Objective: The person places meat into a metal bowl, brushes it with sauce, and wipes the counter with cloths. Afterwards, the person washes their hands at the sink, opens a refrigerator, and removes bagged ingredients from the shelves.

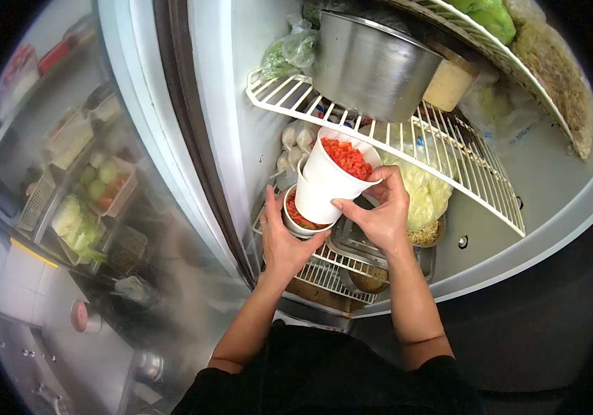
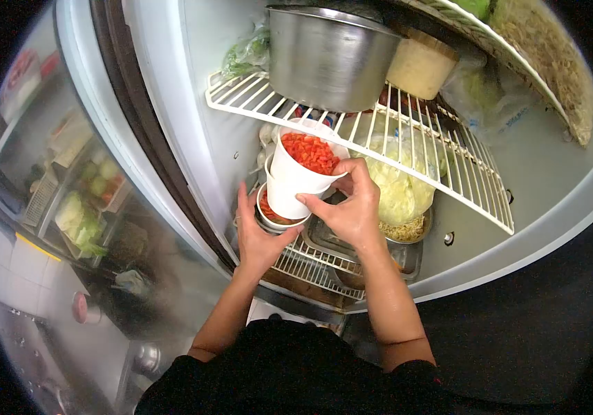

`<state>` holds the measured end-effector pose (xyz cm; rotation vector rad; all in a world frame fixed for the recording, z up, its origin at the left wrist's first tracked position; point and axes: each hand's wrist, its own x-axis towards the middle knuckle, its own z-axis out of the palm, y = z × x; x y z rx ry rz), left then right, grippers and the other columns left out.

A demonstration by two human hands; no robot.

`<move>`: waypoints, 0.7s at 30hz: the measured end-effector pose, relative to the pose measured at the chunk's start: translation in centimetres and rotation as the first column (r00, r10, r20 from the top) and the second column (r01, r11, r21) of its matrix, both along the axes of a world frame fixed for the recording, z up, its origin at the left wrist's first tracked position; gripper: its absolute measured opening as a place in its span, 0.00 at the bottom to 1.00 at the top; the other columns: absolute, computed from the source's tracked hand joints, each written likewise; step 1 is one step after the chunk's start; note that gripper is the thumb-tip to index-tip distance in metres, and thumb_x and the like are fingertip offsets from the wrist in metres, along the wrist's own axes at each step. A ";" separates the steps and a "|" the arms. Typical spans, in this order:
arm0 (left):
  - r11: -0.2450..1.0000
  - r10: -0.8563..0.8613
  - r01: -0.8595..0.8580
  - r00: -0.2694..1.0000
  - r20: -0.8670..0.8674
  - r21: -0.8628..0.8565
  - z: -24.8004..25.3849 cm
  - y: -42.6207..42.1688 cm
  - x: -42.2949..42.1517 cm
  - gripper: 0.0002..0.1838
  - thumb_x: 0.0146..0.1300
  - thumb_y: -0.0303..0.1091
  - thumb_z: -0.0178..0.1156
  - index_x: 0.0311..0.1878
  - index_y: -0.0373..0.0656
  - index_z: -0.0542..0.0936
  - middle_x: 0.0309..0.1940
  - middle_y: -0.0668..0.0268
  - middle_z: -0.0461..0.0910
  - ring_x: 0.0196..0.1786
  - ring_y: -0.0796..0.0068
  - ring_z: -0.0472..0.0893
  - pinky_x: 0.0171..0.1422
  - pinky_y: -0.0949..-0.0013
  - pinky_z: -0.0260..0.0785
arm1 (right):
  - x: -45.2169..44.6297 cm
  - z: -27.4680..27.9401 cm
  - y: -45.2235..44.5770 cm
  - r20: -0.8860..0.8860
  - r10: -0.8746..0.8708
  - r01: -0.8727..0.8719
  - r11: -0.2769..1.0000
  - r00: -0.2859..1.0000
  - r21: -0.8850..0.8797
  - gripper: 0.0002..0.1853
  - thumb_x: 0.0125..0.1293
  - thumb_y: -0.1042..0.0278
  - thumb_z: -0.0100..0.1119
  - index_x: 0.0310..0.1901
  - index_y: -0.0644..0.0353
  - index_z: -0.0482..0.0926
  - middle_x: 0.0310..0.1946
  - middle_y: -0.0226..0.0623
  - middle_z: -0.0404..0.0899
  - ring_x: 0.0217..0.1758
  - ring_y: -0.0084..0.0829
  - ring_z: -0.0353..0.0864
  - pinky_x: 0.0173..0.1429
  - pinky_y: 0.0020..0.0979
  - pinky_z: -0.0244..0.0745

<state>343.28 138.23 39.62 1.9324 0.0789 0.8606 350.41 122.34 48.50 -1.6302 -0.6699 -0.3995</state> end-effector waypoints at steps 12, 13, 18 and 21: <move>0.997 0.069 -0.068 0.997 -0.044 0.034 0.7 -0.6 -0.3 0.63 0.44 0.36 0.79 0.77 0.30 0.48 0.64 0.38 0.68 0.66 0.38 0.67 0.72 0.45 0.59 | -3.1 2.5 -0.4 0.061 0.037 -0.007 0.902 0.997 -0.431 0.43 0.47 0.62 0.80 0.64 0.61 0.67 0.55 0.55 0.80 0.58 0.54 0.81 0.62 0.43 0.76; 0.996 0.078 -0.073 0.994 -0.073 0.058 1.2 -0.7 -0.6 0.62 0.45 0.38 0.78 0.77 0.30 0.48 0.65 0.37 0.67 0.67 0.37 0.65 0.73 0.44 0.57 | -3.4 3.5 -0.9 0.072 0.079 -0.034 0.873 0.994 -0.486 0.48 0.50 0.61 0.78 0.70 0.61 0.61 0.60 0.59 0.76 0.61 0.57 0.79 0.66 0.44 0.74; 0.965 0.054 -0.035 0.996 -0.064 0.261 3.5 -0.8 -1.8 0.63 0.44 0.41 0.79 0.77 0.30 0.48 0.70 0.36 0.61 0.72 0.36 0.61 0.76 0.44 0.54 | -5.9 7.5 -3.0 0.063 0.064 -0.005 0.745 0.996 -0.667 0.47 0.59 0.56 0.70 0.75 0.60 0.55 0.62 0.64 0.74 0.61 0.61 0.78 0.68 0.46 0.72; 0.962 0.045 -0.012 0.992 -0.118 0.271 5.8 -0.6 -3.5 0.63 0.44 0.38 0.78 0.77 0.29 0.47 0.72 0.36 0.57 0.74 0.37 0.59 0.77 0.45 0.53 | -8.8 13.0 -4.2 0.095 -0.008 0.082 0.568 0.995 -0.819 0.35 0.61 0.55 0.68 0.67 0.61 0.69 0.50 0.58 0.83 0.50 0.57 0.85 0.56 0.47 0.79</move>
